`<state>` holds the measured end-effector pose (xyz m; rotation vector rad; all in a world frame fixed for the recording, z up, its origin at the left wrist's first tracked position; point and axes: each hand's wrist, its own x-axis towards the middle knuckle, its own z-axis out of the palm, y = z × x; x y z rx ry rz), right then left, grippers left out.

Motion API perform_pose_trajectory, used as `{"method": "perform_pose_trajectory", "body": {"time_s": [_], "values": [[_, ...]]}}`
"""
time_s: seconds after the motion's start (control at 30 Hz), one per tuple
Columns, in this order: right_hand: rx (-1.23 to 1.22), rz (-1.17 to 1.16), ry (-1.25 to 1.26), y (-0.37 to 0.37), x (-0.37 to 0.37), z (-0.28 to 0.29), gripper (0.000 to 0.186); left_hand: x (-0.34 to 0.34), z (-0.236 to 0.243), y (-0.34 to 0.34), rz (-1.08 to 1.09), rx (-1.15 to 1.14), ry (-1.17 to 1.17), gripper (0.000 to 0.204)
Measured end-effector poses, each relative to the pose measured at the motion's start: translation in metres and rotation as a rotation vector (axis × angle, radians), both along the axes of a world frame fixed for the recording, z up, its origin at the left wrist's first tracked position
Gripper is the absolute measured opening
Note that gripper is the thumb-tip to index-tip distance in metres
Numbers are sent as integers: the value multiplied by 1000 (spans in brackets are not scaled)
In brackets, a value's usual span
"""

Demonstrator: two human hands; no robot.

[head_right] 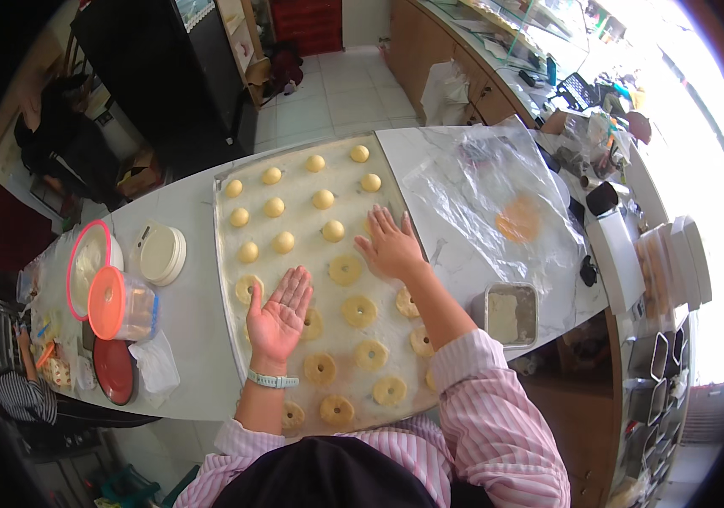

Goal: The person shapes dough by hand on a tray, picking up small rounds, flattening them, and pressing a hole into the center of each to create donut shapes.

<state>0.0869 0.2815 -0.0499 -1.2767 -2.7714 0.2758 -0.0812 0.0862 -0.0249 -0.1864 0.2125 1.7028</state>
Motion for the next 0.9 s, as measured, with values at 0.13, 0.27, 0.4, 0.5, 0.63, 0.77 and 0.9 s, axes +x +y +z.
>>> {"method": "perform_pose_trajectory", "body": {"time_s": [0.13, 0.27, 0.4, 0.5, 0.63, 0.77, 0.9], "values": [[-12, 48, -60, 1, 4, -5, 65, 1, 0, -2, 4, -12, 11, 58], [77, 47, 101, 7, 11, -16, 60, 0, -2, -4, -2, -31, 18, 54], [61, -52, 251, 21, 15, -1, 43, -2, -1, -8, -8, -36, 35, 50], [176, -95, 312, 22, 17, 6, 24, -2, -2, -11, -5, -35, 56, 49], [151, -72, 185, 19, 17, 12, 19, -1, -5, -13, -19, -38, 57, 47], [48, -72, 77, 20, 13, 14, 15, 3, -4, -13, -28, -69, 97, 45], [111, -22, 48, 12, 7, 12, 21, 9, -6, -12, -59, -106, 134, 44]]}}
